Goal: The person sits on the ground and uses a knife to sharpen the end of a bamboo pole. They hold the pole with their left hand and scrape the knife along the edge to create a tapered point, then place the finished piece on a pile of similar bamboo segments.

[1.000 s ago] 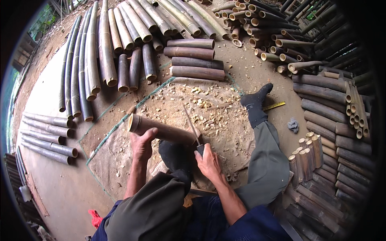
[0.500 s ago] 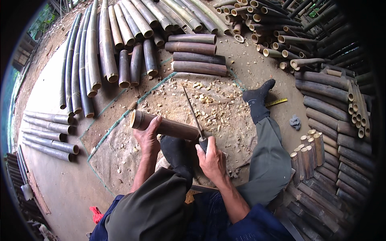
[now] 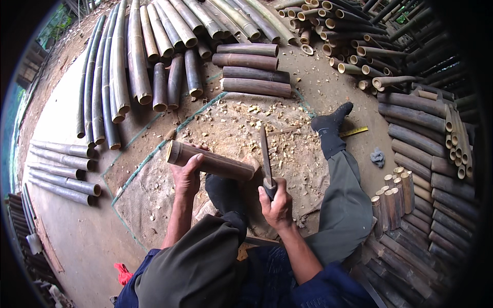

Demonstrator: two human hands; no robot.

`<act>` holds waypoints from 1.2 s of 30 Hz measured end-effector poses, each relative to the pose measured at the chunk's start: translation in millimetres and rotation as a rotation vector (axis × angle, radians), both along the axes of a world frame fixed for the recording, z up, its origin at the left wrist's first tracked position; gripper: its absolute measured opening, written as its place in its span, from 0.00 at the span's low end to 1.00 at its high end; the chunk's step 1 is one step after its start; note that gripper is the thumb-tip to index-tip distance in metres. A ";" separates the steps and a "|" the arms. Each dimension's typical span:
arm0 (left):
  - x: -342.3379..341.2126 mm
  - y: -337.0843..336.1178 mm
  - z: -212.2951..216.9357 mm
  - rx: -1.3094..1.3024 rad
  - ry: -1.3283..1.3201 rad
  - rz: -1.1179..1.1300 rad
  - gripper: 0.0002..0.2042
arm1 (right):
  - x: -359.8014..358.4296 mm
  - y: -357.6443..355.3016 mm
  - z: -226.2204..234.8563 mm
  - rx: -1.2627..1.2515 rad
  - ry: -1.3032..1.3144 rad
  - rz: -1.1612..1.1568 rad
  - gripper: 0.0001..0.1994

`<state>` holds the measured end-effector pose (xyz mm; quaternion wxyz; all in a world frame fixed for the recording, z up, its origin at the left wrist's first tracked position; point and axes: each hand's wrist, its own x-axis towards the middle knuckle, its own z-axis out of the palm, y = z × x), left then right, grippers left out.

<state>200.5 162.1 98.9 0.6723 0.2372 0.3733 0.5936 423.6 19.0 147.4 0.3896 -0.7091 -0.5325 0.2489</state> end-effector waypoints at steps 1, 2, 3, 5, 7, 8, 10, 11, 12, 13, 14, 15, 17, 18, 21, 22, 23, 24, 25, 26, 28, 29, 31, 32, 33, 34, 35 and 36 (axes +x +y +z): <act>2.6 2.3 -0.8 -0.005 0.009 -0.019 0.24 | -0.1 1.7 -22.5 -0.271 -0.099 0.018 0.17; 4.7 0.9 -3.1 0.000 0.009 -0.026 0.25 | 1.1 3.7 -43.8 -0.543 -0.195 0.034 0.18; 4.7 0.2 -6.8 0.014 0.008 -0.028 0.25 | 9.9 1.5 -61.2 -0.618 -0.200 0.028 0.19; -2.8 -7.1 -3.7 -0.003 0.014 -0.049 0.28 | 9.5 1.6 -53.5 -0.495 -0.132 0.032 0.19; -13.0 -0.6 -4.2 -0.027 0.117 -0.113 0.29 | 1.0 -6.7 -36.3 -0.350 -0.063 0.045 0.18; -22.5 2.5 -1.2 -0.049 0.165 -0.150 0.29 | -2.8 -2.3 -17.1 -0.244 -0.039 0.060 0.18; -29.7 1.3 2.0 -0.044 0.246 -0.194 0.27 | -8.3 0.7 8.9 -0.038 0.005 0.079 0.18; -26.7 1.3 1.0 -0.037 0.256 -0.206 0.27 | -7.1 -9.1 -12.3 -0.068 -0.013 0.026 0.18; -23.6 1.2 0.6 -0.030 0.266 -0.217 0.27 | -3.5 -15.6 -37.1 -0.242 -0.078 0.014 0.18; -17.8 1.8 2.4 -0.049 0.247 -0.198 0.26 | 5.7 -16.8 -62.5 -0.405 -0.150 0.001 0.18; -15.6 0.9 8.5 -0.060 0.238 -0.169 0.26 | 9.8 -10.8 -67.9 -0.558 -0.213 -0.006 0.18; -10.4 2.6 12.7 -0.072 0.227 -0.141 0.26 | 17.9 -14.2 -67.9 -0.598 -0.238 0.006 0.18; 0.6 -7.5 5.0 -0.193 0.161 0.121 0.24 | 4.8 -5.0 -30.7 -0.454 -0.124 0.027 0.18; 3.9 -6.8 0.8 -0.233 0.175 0.225 0.24 | -0.7 1.4 -9.3 -0.376 -0.072 0.030 0.18; 3.1 -8.3 -12.0 -0.170 0.212 0.177 0.20 | -12.1 9.6 25.8 -0.064 -0.016 0.055 0.17; 0.9 -9.1 -11.7 -0.150 0.222 0.147 0.20 | -14.1 10.9 28.8 0.058 -0.010 0.057 0.17; 4.2 -7.8 -10.3 -0.145 0.227 0.111 0.22 | -11.3 7.9 15.5 -0.034 -0.063 0.040 0.17; 5.6 -6.8 -8.8 -0.111 0.247 0.091 0.22 | -6.7 3.2 -12.8 -0.126 -0.115 0.021 0.17; 4.8 -7.6 -6.7 -0.085 0.270 0.074 0.23 | -3.9 -0.9 -36.6 -0.226 -0.164 0.007 0.17; 8.3 -2.2 -1.1 -0.042 0.284 0.056 0.24 | -2.1 5.2 -45.3 -0.444 -0.241 0.011 0.17; 17.9 -2.0 12.7 -0.002 0.178 0.037 0.25 | 3.4 1.7 -43.8 -0.481 -0.191 0.016 0.17; 13.5 -1.7 6.7 -0.011 0.181 0.044 0.25 | -2.7 2.2 -25.2 -0.419 -0.169 0.034 0.17; 2.3 -0.6 0.1 -0.024 0.208 0.027 0.28 | -8.6 8.0 10.8 -0.286 -0.132 0.065 0.17; 1.9 -0.8 -1.3 -0.027 0.193 0.037 0.28 | -9.8 7.3 14.9 -0.191 -0.095 0.049 0.17; 1.6 -0.9 -4.1 -0.030 0.179 0.049 0.28 | -11.2 5.8 17.6 -0.095 -0.057 0.033 0.17; 2.7 0.5 -4.8 -0.030 0.160 0.055 0.28 | -11.8 4.3 20.3 0.002 -0.023 0.012 0.17; 7.8 0.8 -4.5 -0.060 0.173 0.057 0.27 | -9.1 -2.1 -7.1 0.026 -0.025 -0.055 0.16; 10.8 -0.8 -3.2 -0.048 0.179 0.038 0.27 | -5.7 -3.8 -35.3 -0.196 -0.109 -0.061 0.16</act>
